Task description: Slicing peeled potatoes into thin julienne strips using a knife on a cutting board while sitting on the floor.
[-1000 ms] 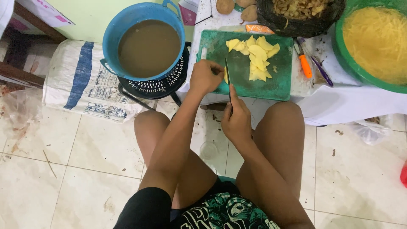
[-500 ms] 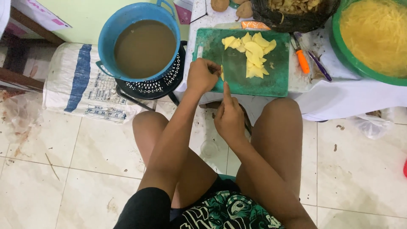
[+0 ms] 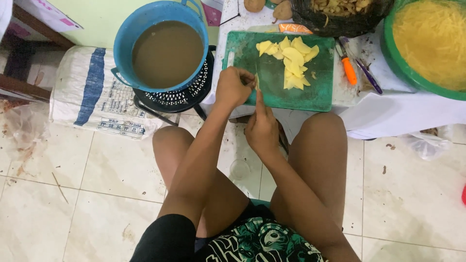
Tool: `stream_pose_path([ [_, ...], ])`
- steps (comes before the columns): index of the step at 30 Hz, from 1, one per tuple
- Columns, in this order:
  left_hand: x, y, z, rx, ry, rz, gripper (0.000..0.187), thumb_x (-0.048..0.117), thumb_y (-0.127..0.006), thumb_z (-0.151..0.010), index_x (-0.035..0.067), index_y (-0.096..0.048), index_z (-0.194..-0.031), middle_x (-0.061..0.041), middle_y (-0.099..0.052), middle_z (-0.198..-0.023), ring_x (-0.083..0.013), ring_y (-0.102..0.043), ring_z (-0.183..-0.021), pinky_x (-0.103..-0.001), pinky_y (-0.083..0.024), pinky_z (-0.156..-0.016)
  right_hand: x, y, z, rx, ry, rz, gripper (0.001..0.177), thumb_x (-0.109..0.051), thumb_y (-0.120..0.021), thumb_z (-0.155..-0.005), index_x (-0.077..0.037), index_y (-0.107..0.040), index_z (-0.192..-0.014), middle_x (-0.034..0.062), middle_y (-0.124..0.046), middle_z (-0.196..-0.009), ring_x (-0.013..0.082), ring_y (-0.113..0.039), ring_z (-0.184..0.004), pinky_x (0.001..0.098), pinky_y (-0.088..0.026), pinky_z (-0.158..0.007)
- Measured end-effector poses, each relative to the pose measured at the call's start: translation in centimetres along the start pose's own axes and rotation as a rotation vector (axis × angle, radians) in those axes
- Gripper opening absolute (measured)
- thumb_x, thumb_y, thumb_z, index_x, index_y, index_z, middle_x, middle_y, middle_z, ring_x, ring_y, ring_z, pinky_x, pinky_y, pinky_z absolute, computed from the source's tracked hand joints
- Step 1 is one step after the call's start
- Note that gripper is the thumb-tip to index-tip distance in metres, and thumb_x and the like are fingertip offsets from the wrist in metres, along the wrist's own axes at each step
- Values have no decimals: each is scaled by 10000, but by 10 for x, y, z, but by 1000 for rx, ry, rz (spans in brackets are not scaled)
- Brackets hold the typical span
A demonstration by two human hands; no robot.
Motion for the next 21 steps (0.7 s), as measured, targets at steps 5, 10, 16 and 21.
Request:
stream_pose_path([
  [5, 4, 1, 2, 24, -16, -22, 161, 3, -762, -843, -5, -797, -1000, -202, -772, -885, -355, -774, -882, -430, -647, -708, -4, 9, 0, -25, -2, -72, 584, 91, -465, -993, 51, -370, -1568, 305, -645, -946, 409, -697, -804, 408, -564, -611],
  [10, 3, 0, 2, 27, -17, -42, 137, 3, -762, -843, -5, -797, -975, -193, -771, -868, -356, -777, -869, -423, -644, -701, -11, 23, 15, -76, -38, -110, 588, 76, -466, -995, 54, -357, -1573, 331, -616, -885, 440, -676, -780, 417, -543, -590],
  [16, 5, 0, 2, 15, 4, -12, 177, 21, -769, -839, 4, -797, -1013, -184, -777, -892, -365, -776, -916, -442, -639, -762, -16, 36, 29, -148, -98, -76, 601, 63, -445, -992, 34, -346, -1584, 349, -626, -903, 452, -671, -813, 426, -563, -622],
  [21, 5, -3, 2, 6, -1, 3, 185, 48, -767, -871, -19, -794, -1041, -235, -781, -938, -413, -768, -952, -474, -640, -771, -12, 30, 20, -134, -79, -99, 560, 66, -439, -1004, 61, -382, -1562, 342, -663, -1028, 419, -692, -902, 459, -575, -721],
])
Point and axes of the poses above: each hand's wrist, its own z-axis away from the middle knuckle, its own y-axis out of the back of the hand, x = y × z, the point moved 8 cm from there along -z, towards the middle knuckle
